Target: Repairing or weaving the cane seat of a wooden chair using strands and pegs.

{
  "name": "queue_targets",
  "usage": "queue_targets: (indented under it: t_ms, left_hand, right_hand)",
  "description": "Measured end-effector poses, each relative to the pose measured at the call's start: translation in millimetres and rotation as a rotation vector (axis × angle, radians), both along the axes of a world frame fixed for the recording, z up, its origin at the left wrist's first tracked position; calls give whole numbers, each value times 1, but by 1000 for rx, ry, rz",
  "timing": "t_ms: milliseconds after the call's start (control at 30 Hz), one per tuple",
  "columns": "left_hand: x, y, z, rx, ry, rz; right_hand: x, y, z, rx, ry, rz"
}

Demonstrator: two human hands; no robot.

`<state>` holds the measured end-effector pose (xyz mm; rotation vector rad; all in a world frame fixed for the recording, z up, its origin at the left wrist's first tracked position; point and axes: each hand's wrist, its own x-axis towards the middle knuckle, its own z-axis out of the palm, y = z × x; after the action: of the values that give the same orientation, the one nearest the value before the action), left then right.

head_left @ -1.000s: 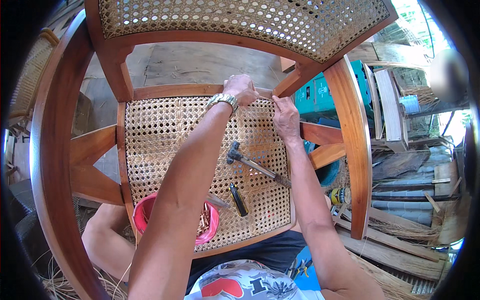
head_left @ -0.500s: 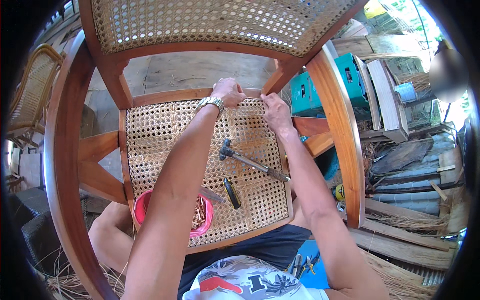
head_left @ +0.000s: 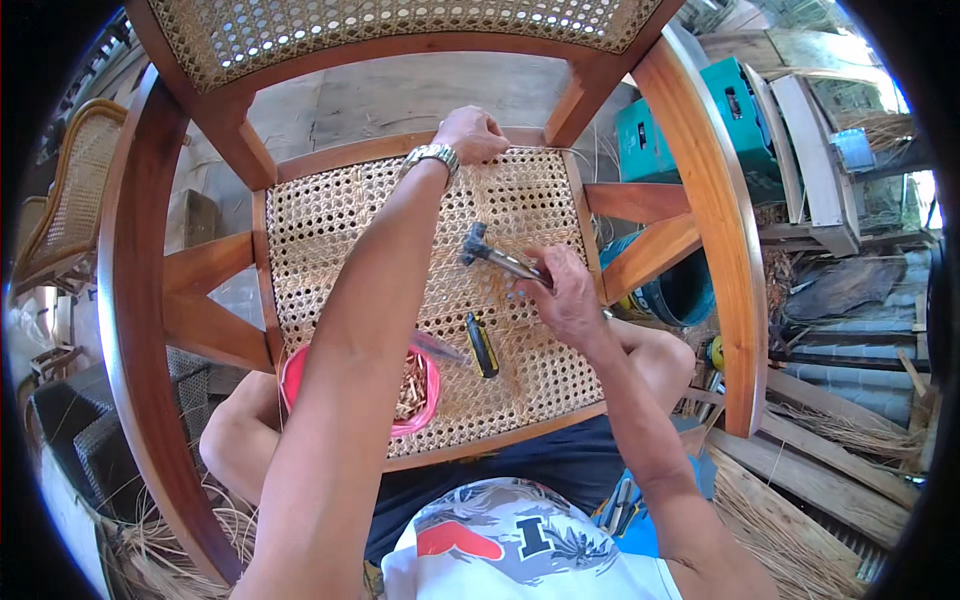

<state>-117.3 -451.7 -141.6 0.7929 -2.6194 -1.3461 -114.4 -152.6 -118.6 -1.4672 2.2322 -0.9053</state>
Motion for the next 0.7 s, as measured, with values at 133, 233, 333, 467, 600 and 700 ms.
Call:
queue_targets:
  t_ms: [133, 233, 333, 467, 600, 700]
  left_hand:
    - [-3, -1, -4, -61, 24, 1]
    - [-5, -2, -7, -80, 39, -8]
    - [-3, -1, -6, -89, 67, 10]
    - [-1, 0, -6, -53, 70, 29]
    - [0, 3, -6, -55, 95, 48]
    - [1, 2, -5, 1, 78, 45]
  right_hand:
    - [-10, 4, 3, -55, 94, -61]
    - [-26, -8, 6, -128, -30, -413]
    - [-50, -24, 13, -180, 59, -366]
    - [-70, -51, 7, -179, 302, -342]
    - [-77, -55, -6, -214, 321, -383]
    - [-79, -57, -15, -187, 308, -394]
